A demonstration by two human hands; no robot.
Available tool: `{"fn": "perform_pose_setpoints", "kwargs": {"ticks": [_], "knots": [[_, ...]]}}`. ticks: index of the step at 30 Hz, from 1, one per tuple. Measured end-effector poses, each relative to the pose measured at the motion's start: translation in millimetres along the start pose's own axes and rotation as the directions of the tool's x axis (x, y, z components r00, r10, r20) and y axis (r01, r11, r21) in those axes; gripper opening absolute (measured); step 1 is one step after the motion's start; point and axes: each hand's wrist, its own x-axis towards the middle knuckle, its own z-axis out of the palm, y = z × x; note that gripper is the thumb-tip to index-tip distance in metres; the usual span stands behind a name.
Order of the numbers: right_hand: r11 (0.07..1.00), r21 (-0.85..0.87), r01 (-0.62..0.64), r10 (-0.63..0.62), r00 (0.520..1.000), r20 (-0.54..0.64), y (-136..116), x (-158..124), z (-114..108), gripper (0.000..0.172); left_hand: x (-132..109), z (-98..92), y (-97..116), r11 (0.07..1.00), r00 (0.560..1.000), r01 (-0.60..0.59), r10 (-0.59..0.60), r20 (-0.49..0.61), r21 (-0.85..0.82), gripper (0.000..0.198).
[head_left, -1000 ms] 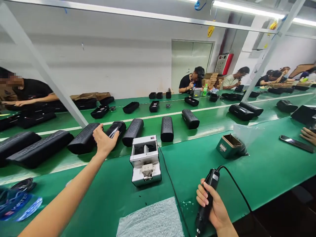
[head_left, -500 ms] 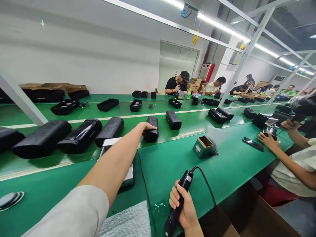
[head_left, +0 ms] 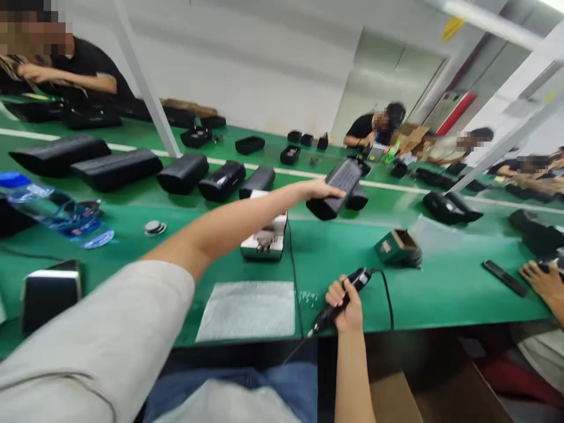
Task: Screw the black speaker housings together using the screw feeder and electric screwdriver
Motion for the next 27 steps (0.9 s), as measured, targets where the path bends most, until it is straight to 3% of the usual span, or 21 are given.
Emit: {"fn": "perform_pose_setpoints", "kwargs": {"ticks": [2, 3, 4, 6, 8, 11, 13, 16, 19, 22, 25, 27], "knots": [[1.0, 0.016, 0.002, -0.002, 1.0, -0.003, -9, -12, 1, 0.031, -45, -15.4, 2, 0.999, 0.991, 0.034, -0.031, 0.13, -0.022, 0.077], [1.0, 0.02, 0.006, -0.006, 1.0, 0.002, -15, -20, 3, 0.031, -73, -25.5, 1, 0.999, 0.967, -0.034, 0.03, 0.253, 0.01, 0.095], [1.0, 0.024, 0.011, -0.011, 1.0, 0.011, -22, -30, 6, 0.035, -106, -35.7, 0, 0.993, 0.948, -0.098, 0.073, 0.31, 0.065, 0.11], [0.998, 0.033, 0.047, -0.048, 0.998, 0.044, -39, -53, 16, 0.047, -178, -51.6, -6, 0.966, 0.944, -0.131, 0.053, 0.326, 0.224, 0.126], [0.993, 0.044, 0.106, -0.109, 0.991, 0.083, -58, -75, 29, 0.052, -247, -55.1, -21, 0.91, 0.959, -0.111, -0.007, 0.284, 0.398, 0.129], [0.98, 0.028, 0.199, -0.201, 0.971, 0.132, -89, -91, 49, 0.048, -309, -41.8, -59, 0.726, 0.976, -0.115, -0.046, 0.215, 0.678, 0.127], [0.962, -0.058, 0.268, -0.245, 0.935, 0.255, -113, -86, 67, 0.043, -323, -30.5, -80, 0.613, 0.973, -0.162, -0.031, 0.228, 0.774, 0.121], [0.891, -0.215, 0.4, -0.244, 0.822, 0.515, -148, -67, 106, 0.033, -324, -17.7, -95, 0.51, 0.958, -0.248, 0.001, 0.288, 0.824, 0.112], [0.769, -0.287, 0.571, -0.342, 0.747, 0.57, -161, -51, 159, 0.026, -325, -6.9, -93, 0.441, 0.955, -0.275, 0.023, 0.296, 0.854, 0.098], [0.579, -0.35, 0.736, -0.576, 0.673, 0.464, -139, -39, 218, 0.014, -335, -0.1, -87, 0.452, 0.962, -0.258, 0.042, 0.268, 0.854, 0.093], [0.408, -0.334, 0.85, -0.751, 0.52, 0.408, -91, -18, 265, 0.016, -353, -5.3, -91, 0.59, 0.953, -0.29, 0.109, 0.282, 0.753, 0.098], [0.358, -0.293, 0.886, -0.783, 0.456, 0.423, -57, 4, 283, 0.015, -368, -13.9, -101, 0.708, 0.96, -0.272, 0.152, 0.236, 0.652, 0.105]]}}
